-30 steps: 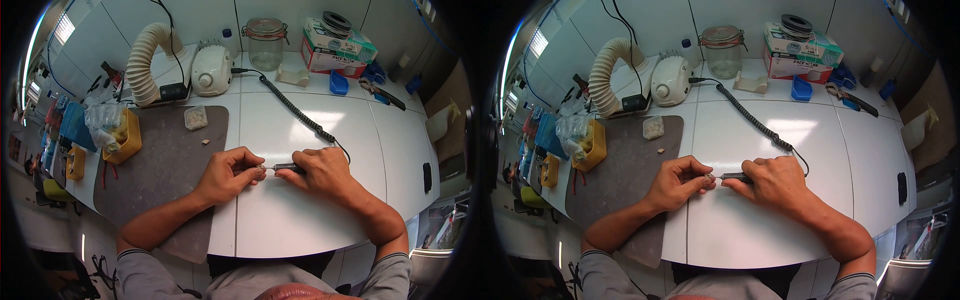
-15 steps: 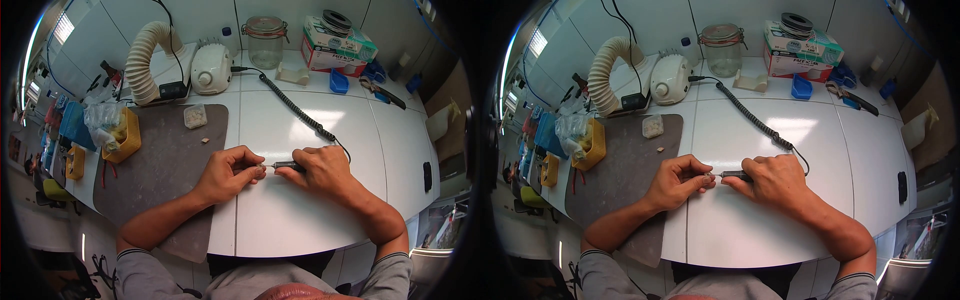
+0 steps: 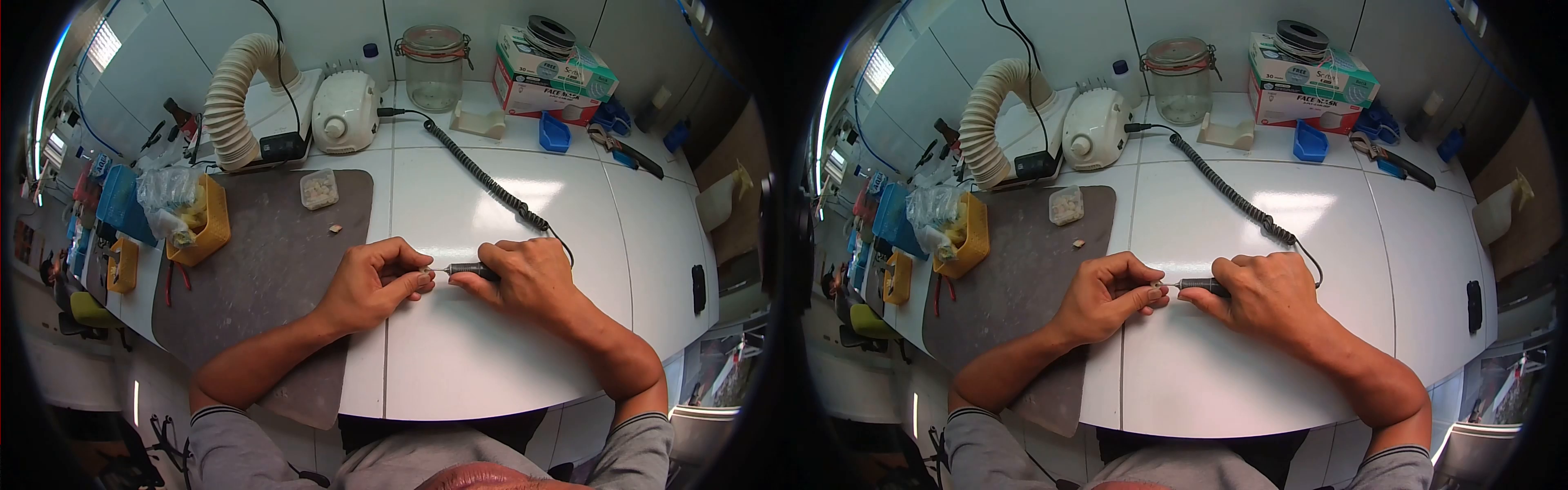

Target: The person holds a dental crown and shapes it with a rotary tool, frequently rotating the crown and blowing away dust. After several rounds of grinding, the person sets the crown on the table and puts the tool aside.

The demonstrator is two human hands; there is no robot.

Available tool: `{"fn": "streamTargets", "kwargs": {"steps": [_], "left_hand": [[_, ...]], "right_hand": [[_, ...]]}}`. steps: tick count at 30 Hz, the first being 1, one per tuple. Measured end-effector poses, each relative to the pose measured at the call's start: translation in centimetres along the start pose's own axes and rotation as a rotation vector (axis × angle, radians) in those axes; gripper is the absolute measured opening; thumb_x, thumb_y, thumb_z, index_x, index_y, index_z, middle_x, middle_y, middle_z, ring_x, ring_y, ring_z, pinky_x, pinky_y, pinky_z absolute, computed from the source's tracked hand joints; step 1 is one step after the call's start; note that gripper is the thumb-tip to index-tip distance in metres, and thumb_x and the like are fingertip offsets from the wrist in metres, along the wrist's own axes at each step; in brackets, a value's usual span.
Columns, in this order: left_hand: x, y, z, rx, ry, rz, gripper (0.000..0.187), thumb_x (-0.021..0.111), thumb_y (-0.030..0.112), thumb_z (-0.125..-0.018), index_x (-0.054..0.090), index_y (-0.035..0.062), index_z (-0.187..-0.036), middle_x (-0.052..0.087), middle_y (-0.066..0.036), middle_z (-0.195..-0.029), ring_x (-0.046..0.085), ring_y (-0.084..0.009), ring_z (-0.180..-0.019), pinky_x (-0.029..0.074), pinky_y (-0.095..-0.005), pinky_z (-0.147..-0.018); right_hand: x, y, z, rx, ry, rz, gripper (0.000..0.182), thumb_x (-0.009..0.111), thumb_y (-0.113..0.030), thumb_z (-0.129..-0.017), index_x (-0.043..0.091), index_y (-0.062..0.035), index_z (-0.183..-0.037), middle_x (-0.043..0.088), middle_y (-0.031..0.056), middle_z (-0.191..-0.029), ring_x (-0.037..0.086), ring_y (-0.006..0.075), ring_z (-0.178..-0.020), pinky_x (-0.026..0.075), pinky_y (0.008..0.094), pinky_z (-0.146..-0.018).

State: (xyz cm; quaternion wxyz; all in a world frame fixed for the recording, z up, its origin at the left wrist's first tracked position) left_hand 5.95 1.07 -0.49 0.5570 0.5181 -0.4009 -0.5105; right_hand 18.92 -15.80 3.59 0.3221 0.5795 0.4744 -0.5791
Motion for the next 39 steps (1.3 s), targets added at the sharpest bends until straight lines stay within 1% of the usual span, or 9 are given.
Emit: {"fn": "streamTargets", "kwargs": {"steps": [8, 11, 14, 20, 23, 32, 39], "left_hand": [[-0.01, -0.03, 0.00, -0.003, 0.001, -0.001, 0.018, 0.068, -0.001, -0.109, 0.068, -0.0068, -0.126, 0.080, -0.016, -0.116, 0.081, -0.0208, -0.111, 0.066, -0.0279, -0.088], [-0.11, -0.09, -0.05, 0.036, 0.016, 0.001, 0.019, 0.069, -0.001, -0.108, 0.069, -0.0063, -0.126, 0.081, -0.015, -0.117, 0.080, -0.0195, -0.112, 0.066, -0.0271, -0.086], [-0.28, 0.09, 0.24, 0.123, 0.064, -0.024, 0.021, 0.070, -0.001, -0.107, 0.071, -0.0053, -0.128, 0.081, -0.014, -0.117, 0.080, -0.0178, -0.112, 0.065, -0.0260, -0.085], [-0.08, 0.12, 0.25, 0.105, 0.072, -0.067, 0.026, 0.072, -0.003, -0.106, 0.074, -0.0047, -0.132, 0.082, -0.013, -0.117, 0.079, -0.0159, -0.110, 0.064, -0.0250, -0.085], [-0.12, 0.02, 0.21, 0.112, 0.075, -0.102, 0.026, 0.072, -0.004, -0.105, 0.075, -0.0049, -0.131, 0.082, -0.013, -0.115, 0.080, -0.0157, -0.109, 0.064, -0.0250, -0.085], [-0.14, -0.04, 0.21, 0.168, 0.085, -0.138, 0.023, 0.077, -0.004, -0.101, 0.078, -0.0049, -0.124, 0.083, -0.010, -0.108, 0.077, -0.0093, -0.092, 0.062, -0.0236, -0.081], [-0.15, -0.06, 0.23, 0.161, 0.102, -0.118, 0.021, 0.078, -0.004, -0.101, 0.078, -0.0046, -0.122, 0.082, -0.010, -0.107, 0.077, -0.0105, -0.094, 0.063, -0.0237, -0.082]], "right_hand": [[-0.02, 0.07, -0.02, -0.013, 0.015, -0.004, 0.068, 0.066, -0.067, -0.104, 0.076, -0.0056, -0.078, 0.076, 0.0113, -0.070, 0.073, 0.0293, -0.055, 0.055, 0.0424, -0.050], [-0.12, 0.15, 0.04, -0.015, 0.027, -0.014, 0.068, 0.066, -0.067, -0.104, 0.076, -0.0058, -0.078, 0.076, 0.0110, -0.070, 0.073, 0.0290, -0.054, 0.054, 0.0423, -0.050], [-0.10, 0.44, 0.10, -0.018, 0.051, -0.023, 0.068, 0.066, -0.068, -0.104, 0.075, -0.0058, -0.078, 0.075, 0.0108, -0.069, 0.072, 0.0287, -0.054, 0.054, 0.0422, -0.049], [-0.02, 0.28, 0.13, -0.015, 0.059, 0.009, 0.069, 0.066, -0.069, -0.104, 0.075, -0.0054, -0.078, 0.075, 0.0110, -0.068, 0.071, 0.0287, -0.053, 0.053, 0.0419, -0.049], [-0.03, 0.13, 0.21, -0.007, 0.037, 0.005, 0.070, 0.066, -0.069, -0.104, 0.076, -0.0049, -0.078, 0.075, 0.0114, -0.068, 0.071, 0.0290, -0.053, 0.054, 0.0421, -0.049], [0.00, 0.10, 0.33, -0.009, 0.029, -0.005, 0.070, 0.067, -0.069, -0.103, 0.076, -0.0043, -0.078, 0.075, 0.0115, -0.069, 0.070, 0.0292, -0.052, 0.053, 0.0429, -0.048], [-0.05, 0.12, 0.35, -0.022, 0.038, -0.011, 0.070, 0.068, -0.069, -0.103, 0.075, -0.0043, -0.077, 0.074, 0.0117, -0.068, 0.070, 0.0297, -0.051, 0.052, 0.0434, -0.048]]}}
Point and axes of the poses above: each hand's wrist, its own z-axis away from the middle knuckle, its own x-axis out of the palm, y = z × x, the point moved 6 cm from there along -z, towards the middle knuckle
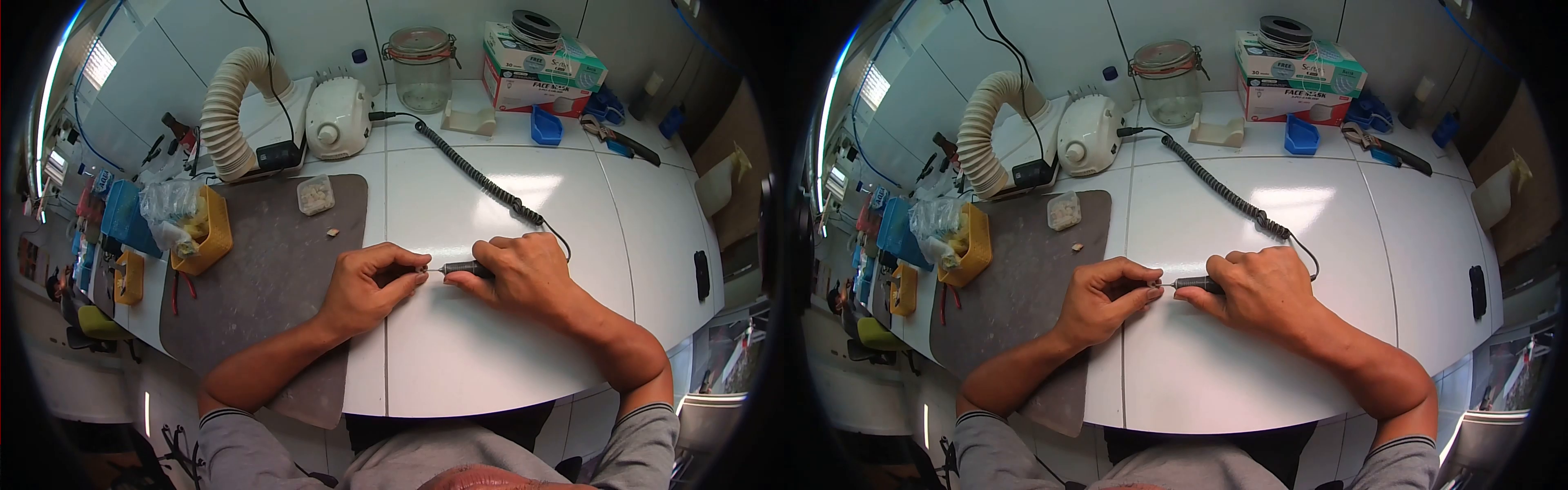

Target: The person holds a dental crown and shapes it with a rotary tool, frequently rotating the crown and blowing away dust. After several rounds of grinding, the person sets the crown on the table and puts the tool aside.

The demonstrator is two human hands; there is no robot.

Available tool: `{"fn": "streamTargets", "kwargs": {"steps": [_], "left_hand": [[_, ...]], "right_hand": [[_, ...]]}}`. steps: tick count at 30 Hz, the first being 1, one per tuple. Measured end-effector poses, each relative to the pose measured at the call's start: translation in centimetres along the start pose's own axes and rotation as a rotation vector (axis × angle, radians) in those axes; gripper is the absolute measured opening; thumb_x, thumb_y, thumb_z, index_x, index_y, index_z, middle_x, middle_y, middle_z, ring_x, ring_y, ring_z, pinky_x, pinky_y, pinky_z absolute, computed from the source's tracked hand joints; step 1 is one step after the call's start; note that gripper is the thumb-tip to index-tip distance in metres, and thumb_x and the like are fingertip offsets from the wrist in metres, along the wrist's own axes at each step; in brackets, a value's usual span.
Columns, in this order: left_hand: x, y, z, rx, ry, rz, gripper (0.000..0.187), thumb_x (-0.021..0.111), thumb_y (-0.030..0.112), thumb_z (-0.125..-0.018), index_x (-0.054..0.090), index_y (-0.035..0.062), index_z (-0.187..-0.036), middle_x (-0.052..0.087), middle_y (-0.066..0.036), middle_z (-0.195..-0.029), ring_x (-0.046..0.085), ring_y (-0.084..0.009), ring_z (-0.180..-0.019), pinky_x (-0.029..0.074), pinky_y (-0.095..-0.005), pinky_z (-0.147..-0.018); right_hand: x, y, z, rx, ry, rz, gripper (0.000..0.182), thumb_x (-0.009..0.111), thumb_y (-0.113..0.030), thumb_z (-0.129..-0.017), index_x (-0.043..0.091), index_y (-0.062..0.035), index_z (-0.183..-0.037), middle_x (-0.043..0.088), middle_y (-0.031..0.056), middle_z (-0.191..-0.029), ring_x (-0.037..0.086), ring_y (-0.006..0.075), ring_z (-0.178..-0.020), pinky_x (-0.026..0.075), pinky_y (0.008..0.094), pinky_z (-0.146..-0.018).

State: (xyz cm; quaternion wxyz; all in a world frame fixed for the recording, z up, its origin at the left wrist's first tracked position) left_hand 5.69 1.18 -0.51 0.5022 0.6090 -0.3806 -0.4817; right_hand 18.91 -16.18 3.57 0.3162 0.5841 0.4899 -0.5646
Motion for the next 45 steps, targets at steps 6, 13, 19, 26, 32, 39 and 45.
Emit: {"fn": "streamTargets", "kwargs": {"steps": [6, 13, 19, 26, 32, 39, 45], "left_hand": [[0.01, 0.09, 0.03, -0.030, -0.008, 0.011, 0.020, 0.078, -0.003, -0.102, 0.077, -0.0046, -0.122, 0.082, -0.011, -0.109, 0.079, -0.0137, -0.100, 0.066, -0.0252, -0.085], [0.05, -0.04, 0.02, -0.044, -0.018, 0.053, 0.016, 0.078, -0.004, -0.101, 0.076, -0.0038, -0.117, 0.082, -0.012, -0.111, 0.080, -0.0169, -0.105, 0.067, -0.0263, -0.086], [0.05, -0.29, -0.01, -0.058, -0.027, 0.088, 0.015, 0.078, -0.006, -0.100, 0.076, -0.0028, -0.115, 0.082, -0.012, -0.110, 0.080, -0.0168, -0.105, 0.067, -0.0266, -0.085], [-0.01, -0.45, 0.00, -0.082, -0.023, 0.091, 0.015, 0.078, -0.008, -0.100, 0.076, -0.0031, -0.114, 0.082, -0.012, -0.111, 0.080, -0.0173, -0.106, 0.067, -0.0274, -0.088], [0.20, -0.22, -0.16, -0.013, -0.037, 0.069, 0.015, 0.078, -0.010, -0.099, 0.077, -0.0047, -0.113, 0.082, -0.013, -0.111, 0.080, -0.0185, -0.107, 0.067, -0.0299, -0.096], [0.36, -0.19, -0.12, -0.042, -0.036, 0.069, 0.017, 0.079, -0.010, -0.097, 0.079, -0.0048, -0.113, 0.082, -0.013, -0.112, 0.079, -0.0175, -0.107, 0.067, -0.0287, -0.096], [0.12, -0.56, 0.17, -0.032, -0.004, 0.072, 0.017, 0.079, -0.010, -0.097, 0.078, -0.0043, -0.113, 0.080, -0.013, -0.114, 0.079, -0.0188, -0.108, 0.069, -0.0297, -0.096]], "right_hand": [[0.03, -0.04, -0.02, 0.012, -0.003, 0.007, 0.069, 0.068, -0.068, -0.102, 0.075, -0.0045, -0.077, 0.074, 0.0121, -0.069, 0.070, 0.0298, -0.052, 0.052, 0.0432, -0.048], [0.03, 0.11, 0.02, -0.001, -0.002, -0.002, 0.069, 0.068, -0.069, -0.102, 0.075, -0.0048, -0.076, 0.075, 0.0118, -0.069, 0.070, 0.0297, -0.052, 0.052, 0.0426, -0.049], [0.09, 0.16, -0.07, 0.004, -0.008, -0.011, 0.069, 0.069, -0.069, -0.101, 0.075, -0.0050, -0.076, 0.074, 0.0118, -0.068, 0.069, 0.0296, -0.051, 0.052, 0.0428, -0.048], [0.04, 0.09, -0.05, -0.004, -0.003, -0.006, 0.069, 0.070, -0.069, -0.100, 0.075, -0.0048, -0.076, 0.074, 0.0115, -0.067, 0.069, 0.0293, -0.050, 0.051, 0.0426, -0.048], [0.14, -0.02, 0.00, -0.016, -0.016, -0.001, 0.068, 0.069, -0.069, -0.101, 0.076, -0.0050, -0.078, 0.075, 0.0114, -0.069, 0.069, 0.0288, -0.050, 0.051, 0.0425, -0.048], [0.14, -0.20, -0.03, -0.022, -0.020, 0.009, 0.069, 0.067, -0.070, -0.102, 0.077, -0.0055, -0.080, 0.076, 0.0101, -0.070, 0.070, 0.0266, -0.051, 0.052, 0.0410, -0.048], [0.08, 0.13, 0.01, -0.027, -0.007, -0.042, 0.068, 0.067, -0.069, -0.102, 0.078, -0.0055, -0.081, 0.076, 0.0107, -0.069, 0.071, 0.0266, -0.052, 0.053, 0.0406, -0.049]]}}
Point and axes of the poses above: each hand's wrist, its own z-axis away from the middle knuckle, its own x-axis out of the palm, y = z × x, the point moved 6 cm from there along -z, towards the middle knuckle
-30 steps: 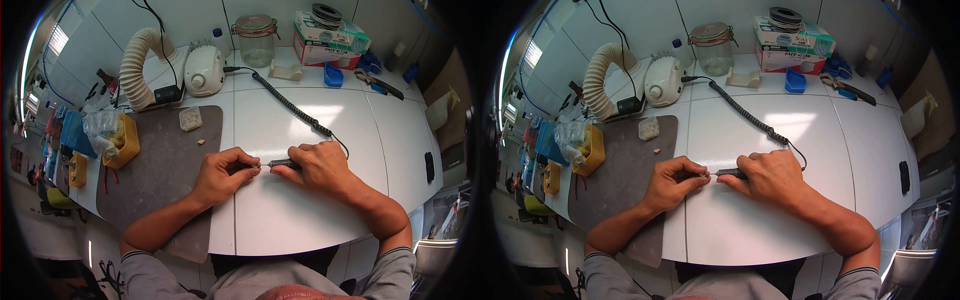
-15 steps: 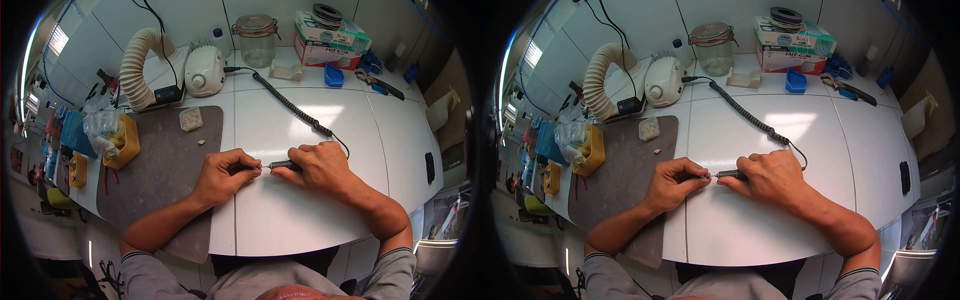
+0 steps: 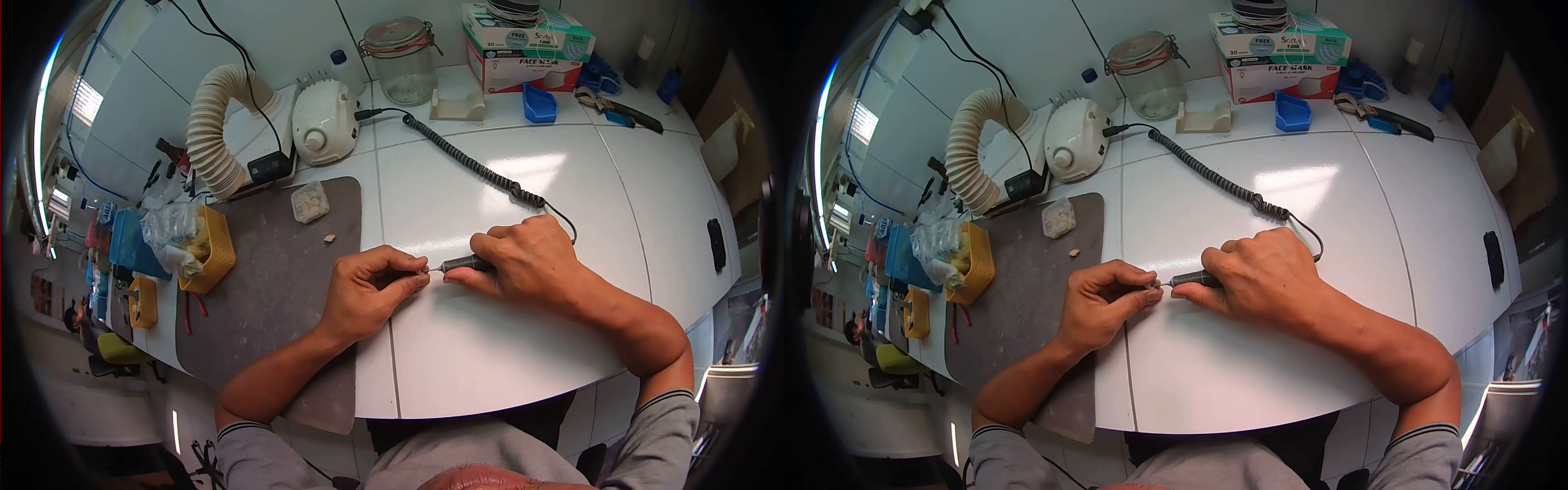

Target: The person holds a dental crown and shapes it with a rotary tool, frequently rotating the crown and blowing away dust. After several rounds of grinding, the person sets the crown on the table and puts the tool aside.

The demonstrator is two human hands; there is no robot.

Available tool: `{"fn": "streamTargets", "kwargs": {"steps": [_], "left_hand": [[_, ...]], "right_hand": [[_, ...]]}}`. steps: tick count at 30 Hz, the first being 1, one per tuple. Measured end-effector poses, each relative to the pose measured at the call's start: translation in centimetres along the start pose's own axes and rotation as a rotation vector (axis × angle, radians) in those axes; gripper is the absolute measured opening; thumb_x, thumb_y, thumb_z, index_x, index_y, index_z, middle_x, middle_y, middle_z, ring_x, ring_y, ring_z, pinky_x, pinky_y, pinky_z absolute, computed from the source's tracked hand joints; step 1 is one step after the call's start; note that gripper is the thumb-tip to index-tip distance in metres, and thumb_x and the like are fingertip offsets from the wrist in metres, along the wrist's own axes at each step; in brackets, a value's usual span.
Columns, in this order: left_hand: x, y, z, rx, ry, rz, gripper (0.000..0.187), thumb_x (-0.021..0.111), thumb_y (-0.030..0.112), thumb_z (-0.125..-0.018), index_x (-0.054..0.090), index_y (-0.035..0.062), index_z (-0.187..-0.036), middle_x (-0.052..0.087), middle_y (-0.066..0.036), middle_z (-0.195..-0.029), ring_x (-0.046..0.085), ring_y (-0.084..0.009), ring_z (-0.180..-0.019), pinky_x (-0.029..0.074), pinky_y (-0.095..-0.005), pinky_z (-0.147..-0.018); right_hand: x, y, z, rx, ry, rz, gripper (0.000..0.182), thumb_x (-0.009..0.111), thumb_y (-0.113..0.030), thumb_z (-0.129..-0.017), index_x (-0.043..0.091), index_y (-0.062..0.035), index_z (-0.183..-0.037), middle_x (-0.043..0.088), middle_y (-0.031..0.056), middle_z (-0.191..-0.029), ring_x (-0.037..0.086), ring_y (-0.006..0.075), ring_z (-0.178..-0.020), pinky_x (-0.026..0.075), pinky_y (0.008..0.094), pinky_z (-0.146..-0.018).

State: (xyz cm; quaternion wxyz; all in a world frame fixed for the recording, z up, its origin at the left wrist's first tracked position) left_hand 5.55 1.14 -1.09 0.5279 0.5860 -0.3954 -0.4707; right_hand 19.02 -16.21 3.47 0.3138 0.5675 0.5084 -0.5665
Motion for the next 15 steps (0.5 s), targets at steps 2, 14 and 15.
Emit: {"fn": "streamTargets", "kwargs": {"steps": [2, 14, 15], "left_hand": [[0.07, -0.13, 0.01, 0.027, -0.006, -0.006, 0.016, 0.079, -0.010, -0.098, 0.078, -0.0042, -0.112, 0.080, -0.013, -0.115, 0.079, -0.0192, -0.108, 0.069, -0.0302, -0.096], [0.25, 0.25, -0.12, 0.005, -0.005, -0.032, 0.016, 0.081, -0.008, -0.097, 0.079, -0.0040, -0.113, 0.082, -0.013, -0.109, 0.079, -0.0162, -0.101, 0.066, -0.0283, -0.092], [0.28, 0.36, -0.11, 0.006, -0.006, -0.028, 0.017, 0.082, -0.007, -0.097, 0.079, -0.0041, -0.113, 0.082, -0.013, -0.109, 0.079, -0.0161, -0.101, 0.066, -0.0282, -0.092]], "right_hand": [[0.16, 0.10, 0.13, -0.004, -0.004, -0.001, 0.068, 0.067, -0.069, -0.103, 0.078, -0.0052, -0.082, 0.076, 0.0111, -0.069, 0.072, 0.0270, -0.053, 0.053, 0.0406, -0.049], [0.17, -0.21, 0.03, -0.006, -0.003, 0.019, 0.069, 0.067, -0.070, -0.102, 0.079, -0.0047, -0.082, 0.076, 0.0116, -0.070, 0.072, 0.0271, -0.053, 0.053, 0.0400, -0.049], [0.22, -0.18, 0.04, -0.003, -0.005, 0.018, 0.069, 0.068, -0.070, -0.102, 0.079, -0.0048, -0.082, 0.076, 0.0113, -0.069, 0.072, 0.0269, -0.052, 0.053, 0.0399, -0.049]]}}
Point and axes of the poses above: each hand's wrist, its own z-axis away from the middle knuckle, its own x-axis out of the palm, y = z × x, the point moved 6 cm from there along -z, towards the middle knuckle
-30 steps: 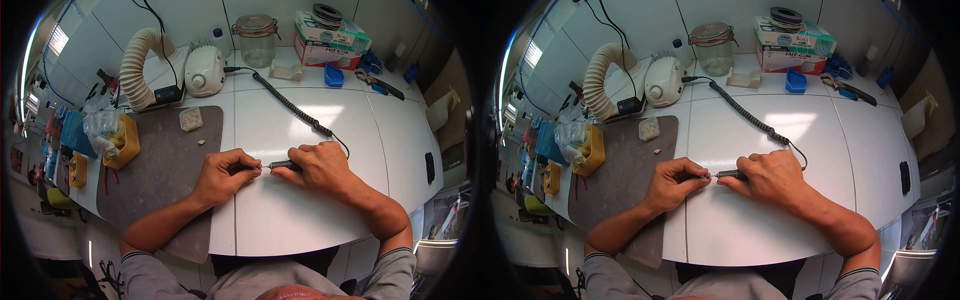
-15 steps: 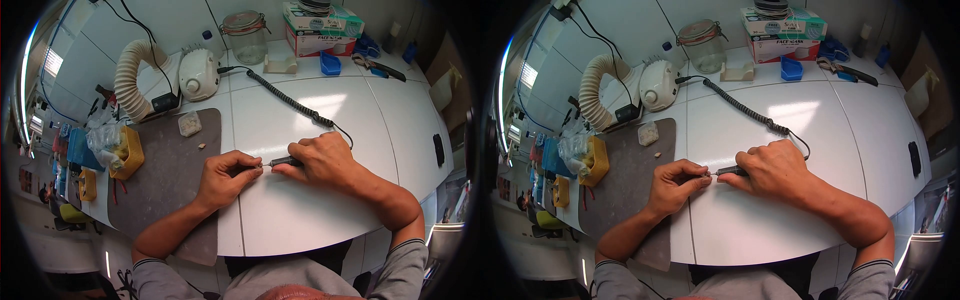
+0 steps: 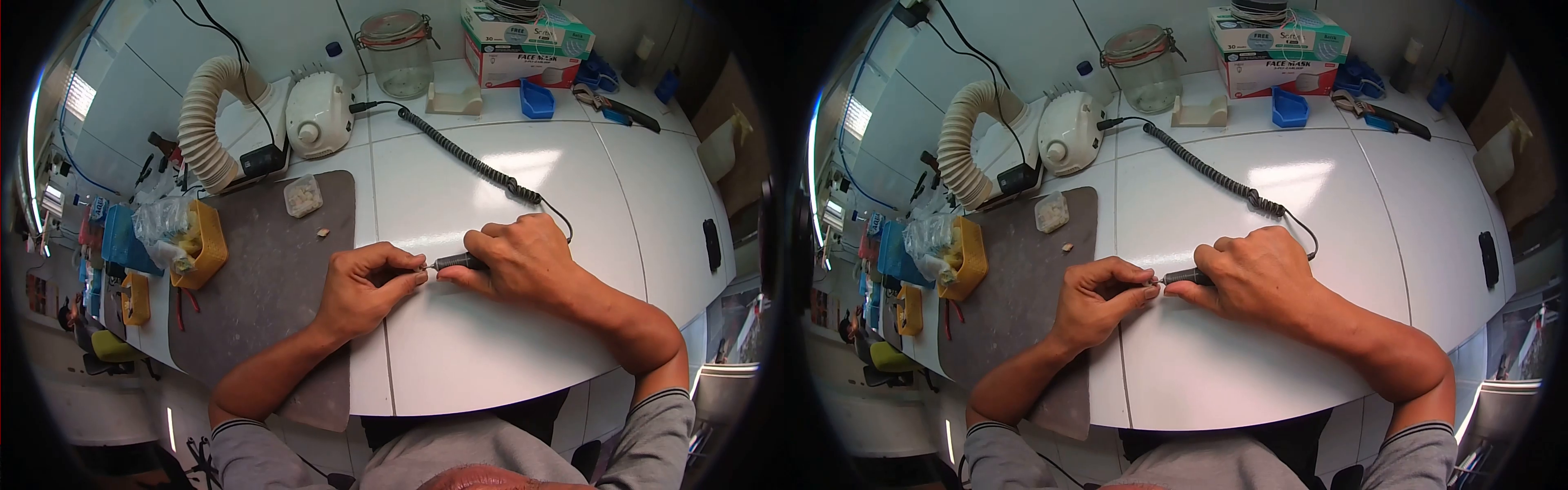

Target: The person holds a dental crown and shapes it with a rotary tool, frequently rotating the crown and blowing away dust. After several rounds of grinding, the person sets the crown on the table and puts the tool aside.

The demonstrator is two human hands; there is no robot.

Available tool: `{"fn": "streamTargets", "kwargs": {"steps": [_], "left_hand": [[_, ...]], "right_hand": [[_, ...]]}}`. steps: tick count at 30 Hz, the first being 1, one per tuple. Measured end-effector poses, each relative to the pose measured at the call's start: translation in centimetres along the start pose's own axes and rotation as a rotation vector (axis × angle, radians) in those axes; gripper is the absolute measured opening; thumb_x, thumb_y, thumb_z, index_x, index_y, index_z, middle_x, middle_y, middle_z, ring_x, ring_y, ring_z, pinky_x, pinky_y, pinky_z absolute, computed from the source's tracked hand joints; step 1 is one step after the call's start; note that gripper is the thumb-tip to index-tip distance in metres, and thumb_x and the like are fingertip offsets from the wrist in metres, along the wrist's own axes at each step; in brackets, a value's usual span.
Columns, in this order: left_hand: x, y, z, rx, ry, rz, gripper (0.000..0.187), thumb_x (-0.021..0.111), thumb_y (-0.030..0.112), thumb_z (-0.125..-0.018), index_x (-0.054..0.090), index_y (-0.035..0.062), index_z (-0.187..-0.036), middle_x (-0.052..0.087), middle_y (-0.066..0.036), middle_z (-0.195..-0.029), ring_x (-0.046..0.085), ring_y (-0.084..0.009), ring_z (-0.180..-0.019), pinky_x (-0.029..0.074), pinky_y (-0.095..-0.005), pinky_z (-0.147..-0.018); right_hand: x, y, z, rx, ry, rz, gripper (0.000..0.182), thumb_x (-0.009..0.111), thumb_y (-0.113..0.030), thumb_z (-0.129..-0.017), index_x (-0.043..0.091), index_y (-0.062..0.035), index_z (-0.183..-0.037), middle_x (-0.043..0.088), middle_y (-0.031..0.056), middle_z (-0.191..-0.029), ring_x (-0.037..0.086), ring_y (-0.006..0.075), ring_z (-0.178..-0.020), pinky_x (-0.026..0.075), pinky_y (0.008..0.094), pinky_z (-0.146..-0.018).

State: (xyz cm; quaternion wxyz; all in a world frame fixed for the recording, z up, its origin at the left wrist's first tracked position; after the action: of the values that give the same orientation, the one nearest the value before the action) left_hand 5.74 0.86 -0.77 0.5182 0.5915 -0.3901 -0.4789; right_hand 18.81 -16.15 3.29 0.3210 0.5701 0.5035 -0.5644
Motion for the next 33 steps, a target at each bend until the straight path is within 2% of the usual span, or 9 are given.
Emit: {"fn": "streamTargets", "kwargs": {"steps": [11, 17, 23, 26, 29, 33], "left_hand": [[-0.07, 0.26, -0.11, 0.021, -0.044, 0.031, 0.020, 0.081, -0.006, -0.098, 0.079, -0.0055, -0.118, 0.082, -0.013, -0.105, 0.078, -0.0145, -0.094, 0.063, -0.0278, -0.084], [-0.14, 0.16, -0.14, 0.016, -0.046, 0.014, 0.020, 0.081, -0.007, -0.098, 0.079, -0.0058, -0.118, 0.082, -0.013, -0.105, 0.078, -0.0145, -0.094, 0.063, -0.0277, -0.084], [-0.19, 0.15, 0.04, 0.032, -0.012, 0.033, 0.015, 0.082, -0.004, -0.097, 0.081, -0.0044, -0.112, 0.084, -0.012, -0.108, 0.079, -0.0130, -0.100, 0.064, -0.0269, -0.090], [-0.12, -0.10, 0.04, 0.037, 0.004, 0.066, 0.014, 0.082, -0.006, -0.096, 0.081, -0.0043, -0.110, 0.083, -0.011, -0.108, 0.078, -0.0128, -0.100, 0.064, -0.0269, -0.090], [-0.02, 0.25, 0.04, 0.039, -0.028, -0.012, 0.016, 0.080, -0.011, -0.096, 0.078, -0.0055, -0.111, 0.081, -0.014, -0.111, 0.079, -0.0164, -0.103, 0.065, -0.0293, -0.094], [-0.02, 0.23, 0.05, 0.039, -0.024, -0.003, 0.015, 0.080, -0.011, -0.096, 0.078, -0.0049, -0.110, 0.081, -0.013, -0.111, 0.078, -0.0155, -0.104, 0.064, -0.0288, -0.095]], "right_hand": [[-0.10, 0.14, -0.04, -0.004, 0.005, 0.012, 0.068, 0.068, -0.070, -0.101, 0.078, -0.0058, -0.082, 0.075, 0.0098, -0.067, 0.070, 0.0260, -0.050, 0.052, 0.0396, -0.048], [-0.09, 0.19, -0.02, -0.002, 0.005, 0.005, 0.068, 0.069, -0.070, -0.101, 0.078, -0.0057, -0.080, 0.075, 0.0103, -0.067, 0.070, 0.0261, -0.050, 0.052, 0.0394, -0.048], [-0.15, 0.21, 0.15, -0.006, 0.011, 0.004, 0.069, 0.069, -0.070, -0.101, 0.078, -0.0054, -0.080, 0.076, 0.0113, -0.069, 0.071, 0.0270, -0.052, 0.052, 0.0395, -0.048], [-0.08, 0.23, 0.15, -0.007, 0.008, -0.003, 0.069, 0.069, -0.070, -0.101, 0.078, -0.0053, -0.080, 0.076, 0.0116, -0.069, 0.072, 0.0274, -0.052, 0.053, 0.0395, -0.048], [0.08, 0.11, 0.05, -0.014, 0.007, -0.004, 0.068, 0.069, -0.070, -0.101, 0.078, -0.0053, -0.080, 0.076, 0.0116, -0.069, 0.072, 0.0276, -0.052, 0.053, 0.0394, -0.049], [-0.04, 0.12, 0.13, -0.008, 0.005, -0.001, 0.068, 0.069, -0.070, -0.101, 0.078, -0.0052, -0.080, 0.076, 0.0114, -0.069, 0.072, 0.0276, -0.052, 0.052, 0.0394, -0.049]]}}
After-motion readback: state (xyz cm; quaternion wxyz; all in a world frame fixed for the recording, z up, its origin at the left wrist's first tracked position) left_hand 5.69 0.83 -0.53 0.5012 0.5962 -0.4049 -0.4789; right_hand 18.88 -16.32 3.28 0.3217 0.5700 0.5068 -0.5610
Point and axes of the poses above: each hand's wrist, its own z-axis away from the middle knuckle, its own x-axis out of the palm, y = z × x, the point moved 6 cm from there along -z, towards the middle knuckle
